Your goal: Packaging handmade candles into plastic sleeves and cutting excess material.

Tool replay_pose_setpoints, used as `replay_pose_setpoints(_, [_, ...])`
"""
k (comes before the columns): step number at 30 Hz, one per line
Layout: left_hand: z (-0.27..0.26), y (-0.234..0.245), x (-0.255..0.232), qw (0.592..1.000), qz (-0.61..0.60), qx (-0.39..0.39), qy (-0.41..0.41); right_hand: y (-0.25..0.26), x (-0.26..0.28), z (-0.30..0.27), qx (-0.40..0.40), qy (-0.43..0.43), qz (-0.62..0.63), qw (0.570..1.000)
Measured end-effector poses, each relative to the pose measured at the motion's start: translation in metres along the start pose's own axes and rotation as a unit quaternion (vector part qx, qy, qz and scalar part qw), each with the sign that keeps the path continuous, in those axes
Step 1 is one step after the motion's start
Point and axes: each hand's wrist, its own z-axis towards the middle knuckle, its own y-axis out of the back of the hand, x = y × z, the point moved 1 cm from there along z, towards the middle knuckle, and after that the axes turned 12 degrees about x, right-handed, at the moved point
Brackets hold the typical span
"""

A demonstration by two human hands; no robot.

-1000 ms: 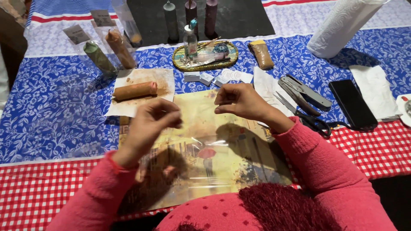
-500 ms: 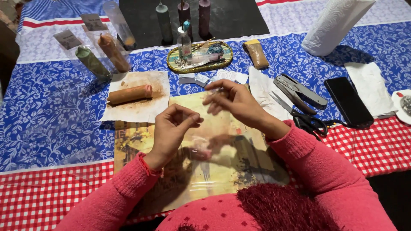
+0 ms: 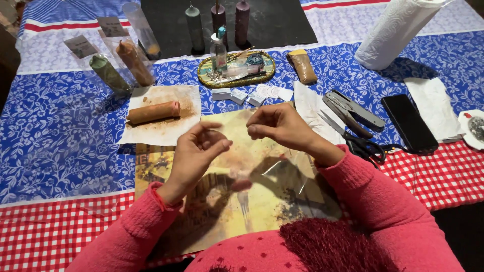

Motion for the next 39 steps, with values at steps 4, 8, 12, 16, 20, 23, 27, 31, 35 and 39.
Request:
replay_pose_setpoints(4, [0.000,0.000,-0.012,0.990,0.069,0.066,0.098,-0.007,0.023,-0.007,0.065,-0.002,-0.104,0.992])
replay_pose_setpoints(8, [-0.002,-0.004,-0.013,0.982,0.097,0.078,0.144,-0.015,0.036,-0.010,0.080,-0.036,-0.146,0.985])
replay_pose_setpoints(12, [-0.003,-0.002,-0.003,0.977,0.113,0.080,0.165,-0.014,0.035,-0.009,0.087,-0.051,-0.164,0.981])
replay_pose_setpoints(16, [-0.003,0.000,0.004,0.977,0.114,0.078,0.160,-0.011,0.027,-0.006,0.092,-0.040,-0.147,0.984])
replay_pose_setpoints(20, [-0.002,0.002,0.011,0.977,0.089,0.077,0.175,-0.010,0.022,-0.004,0.083,-0.055,-0.144,0.984])
replay_pose_setpoints(23, [-0.002,0.001,0.012,0.975,0.072,0.079,0.197,-0.008,0.019,-0.003,0.073,-0.060,-0.157,0.983])
replay_pose_setpoints(27, [-0.003,0.001,0.014,0.975,0.052,0.089,0.199,-0.006,0.018,-0.003,0.065,-0.040,-0.148,0.986])
replay_pose_setpoints(31, [-0.003,0.000,0.016,0.977,0.040,0.104,0.183,-0.007,0.021,-0.005,0.066,-0.007,-0.202,0.977])
replay_pose_setpoints(35, [-0.003,-0.003,0.012,0.978,0.047,0.110,0.174,-0.009,0.025,-0.006,0.063,0.006,-0.239,0.969])
replay_pose_setpoints(39, [-0.003,-0.002,0.015,0.977,0.055,0.113,0.170,-0.009,0.026,-0.006,0.060,-0.002,-0.236,0.970])
